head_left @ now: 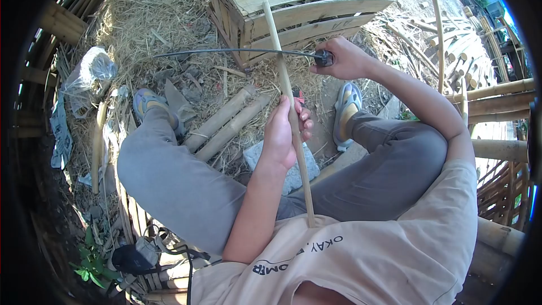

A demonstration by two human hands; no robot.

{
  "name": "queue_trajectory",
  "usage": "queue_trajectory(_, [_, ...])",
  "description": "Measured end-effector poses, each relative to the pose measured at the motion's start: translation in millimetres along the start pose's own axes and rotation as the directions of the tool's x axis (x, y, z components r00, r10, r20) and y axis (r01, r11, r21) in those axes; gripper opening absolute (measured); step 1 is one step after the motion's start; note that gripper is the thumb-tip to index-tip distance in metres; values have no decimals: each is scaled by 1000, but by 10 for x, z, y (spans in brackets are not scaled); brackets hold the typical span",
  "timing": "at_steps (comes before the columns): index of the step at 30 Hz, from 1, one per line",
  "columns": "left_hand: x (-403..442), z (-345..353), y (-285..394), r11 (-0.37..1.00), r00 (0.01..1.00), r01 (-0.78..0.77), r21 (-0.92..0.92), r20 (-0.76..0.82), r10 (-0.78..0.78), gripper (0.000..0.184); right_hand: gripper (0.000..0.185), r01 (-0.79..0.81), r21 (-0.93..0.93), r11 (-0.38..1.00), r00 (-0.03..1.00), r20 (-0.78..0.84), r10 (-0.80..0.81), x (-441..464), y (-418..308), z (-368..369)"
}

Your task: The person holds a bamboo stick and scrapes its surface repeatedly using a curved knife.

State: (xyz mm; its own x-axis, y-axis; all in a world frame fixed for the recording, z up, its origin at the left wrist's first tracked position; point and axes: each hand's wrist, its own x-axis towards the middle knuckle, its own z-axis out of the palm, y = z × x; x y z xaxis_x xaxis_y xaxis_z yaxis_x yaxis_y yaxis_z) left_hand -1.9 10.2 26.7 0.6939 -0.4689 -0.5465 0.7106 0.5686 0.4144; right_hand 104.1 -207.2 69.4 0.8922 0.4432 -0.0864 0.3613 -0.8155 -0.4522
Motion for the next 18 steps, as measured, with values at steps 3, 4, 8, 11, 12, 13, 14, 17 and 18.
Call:
queue_trajectory(3, [71,-122,-45,998,995,17,-64,101,-10,37,37,-8,-3,1000,1000,21,8,2,4,-3])
queue_trajectory(4, [82,-140,-51,996,991,19,-87,133,-7,37,37,-4,-9,1000,1000,18,5,2,-1,0])
queue_trajectory(8, [63,-107,-72,994,990,25,-104,143,-10,38,36,3,-32,999,1000,20,-3,0,-60,-7])
queue_trajectory(11, [63,-101,-68,995,986,52,-81,161,-38,41,34,61,-102,993,998,-2,-62,-20,-90,6])
queue_trajectory(12, [56,-98,-60,996,985,59,-68,163,-48,41,33,65,-114,991,998,6,-65,-23,-110,9])
queue_trajectory(13, [52,-99,-57,996,985,68,-55,164,-58,42,33,69,-126,990,998,15,-68,-23,-138,7])
queue_trajectory(14, [57,-112,-55,994,981,84,-67,181,-71,43,32,73,-139,988,997,24,-71,-21,-169,0])
queue_trajectory(17, [69,-148,-46,988,969,125,-92,225,-102,44,31,25,-180,983,996,87,-10,-8,-279,-43])
queue_trajectory(18, [66,-151,-41,987,966,132,-96,235,-106,44,31,36,-169,985,997,75,-24,-8,-271,-38])
